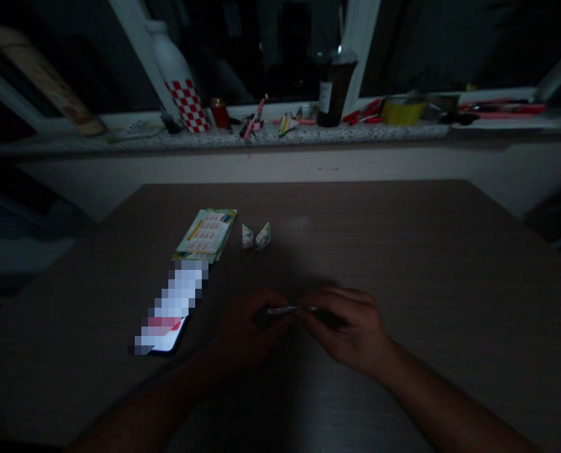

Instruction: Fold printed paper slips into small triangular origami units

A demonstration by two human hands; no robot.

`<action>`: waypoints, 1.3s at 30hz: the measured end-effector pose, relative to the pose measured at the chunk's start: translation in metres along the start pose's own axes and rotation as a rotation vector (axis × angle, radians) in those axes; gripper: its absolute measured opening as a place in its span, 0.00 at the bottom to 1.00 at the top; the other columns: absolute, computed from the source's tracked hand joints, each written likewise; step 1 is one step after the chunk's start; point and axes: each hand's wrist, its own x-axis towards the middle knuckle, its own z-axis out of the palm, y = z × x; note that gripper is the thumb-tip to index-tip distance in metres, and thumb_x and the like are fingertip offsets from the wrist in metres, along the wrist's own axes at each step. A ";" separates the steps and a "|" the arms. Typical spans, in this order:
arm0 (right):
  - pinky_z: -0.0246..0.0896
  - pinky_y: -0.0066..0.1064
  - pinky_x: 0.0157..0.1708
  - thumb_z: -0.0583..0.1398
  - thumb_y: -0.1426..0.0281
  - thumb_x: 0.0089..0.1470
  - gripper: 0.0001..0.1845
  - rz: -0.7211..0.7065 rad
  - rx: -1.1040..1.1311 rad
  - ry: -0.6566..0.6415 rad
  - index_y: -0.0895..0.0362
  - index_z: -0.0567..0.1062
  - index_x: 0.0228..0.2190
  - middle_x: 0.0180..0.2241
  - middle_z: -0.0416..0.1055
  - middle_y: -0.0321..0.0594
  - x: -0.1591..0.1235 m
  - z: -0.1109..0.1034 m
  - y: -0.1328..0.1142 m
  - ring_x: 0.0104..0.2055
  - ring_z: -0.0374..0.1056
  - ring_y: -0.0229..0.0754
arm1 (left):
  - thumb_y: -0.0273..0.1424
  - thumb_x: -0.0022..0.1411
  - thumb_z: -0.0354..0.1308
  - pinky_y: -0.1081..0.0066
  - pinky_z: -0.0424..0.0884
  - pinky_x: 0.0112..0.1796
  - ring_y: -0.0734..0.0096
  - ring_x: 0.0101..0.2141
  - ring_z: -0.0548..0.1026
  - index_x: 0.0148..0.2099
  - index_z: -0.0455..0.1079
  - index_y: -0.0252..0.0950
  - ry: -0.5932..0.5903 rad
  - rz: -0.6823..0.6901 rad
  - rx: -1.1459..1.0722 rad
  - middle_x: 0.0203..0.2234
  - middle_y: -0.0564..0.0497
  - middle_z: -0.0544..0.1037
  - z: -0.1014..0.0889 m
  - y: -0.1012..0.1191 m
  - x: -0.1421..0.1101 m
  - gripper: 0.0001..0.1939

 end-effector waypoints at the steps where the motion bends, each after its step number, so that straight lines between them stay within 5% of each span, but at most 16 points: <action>1: 0.71 0.27 0.25 0.64 0.76 0.48 0.07 0.017 0.013 0.006 0.55 0.78 0.33 0.27 0.79 0.39 0.000 0.000 0.000 0.27 0.76 0.40 | 0.28 0.56 0.59 0.76 0.66 0.26 0.75 0.24 0.72 0.34 0.72 0.37 0.013 -0.012 -0.010 0.24 0.56 0.77 0.001 0.001 0.000 0.02; 15: 0.69 0.25 0.22 0.65 0.73 0.48 0.04 0.189 0.026 0.024 0.56 0.78 0.31 0.25 0.79 0.36 -0.003 0.005 0.001 0.23 0.73 0.37 | 0.28 0.54 0.60 0.76 0.66 0.26 0.75 0.25 0.71 0.34 0.71 0.36 0.123 -0.056 -0.095 0.23 0.56 0.75 0.008 -0.004 -0.001 0.03; 28: 0.69 0.23 0.26 0.65 0.75 0.45 0.14 0.141 0.022 0.001 0.57 0.75 0.37 0.26 0.77 0.36 -0.007 0.003 0.001 0.25 0.74 0.36 | 0.29 0.58 0.52 0.75 0.59 0.26 0.77 0.22 0.66 0.25 0.68 0.34 -0.129 0.058 0.005 0.19 0.55 0.68 -0.005 0.000 0.005 0.10; 39: 0.66 0.27 0.30 0.62 0.79 0.51 0.08 0.121 0.177 -0.108 0.56 0.74 0.33 0.30 0.75 0.38 -0.005 0.004 0.002 0.31 0.72 0.36 | 0.30 0.60 0.52 0.75 0.60 0.28 0.75 0.24 0.67 0.28 0.68 0.33 -0.072 0.088 -0.041 0.21 0.53 0.70 -0.002 -0.005 0.003 0.10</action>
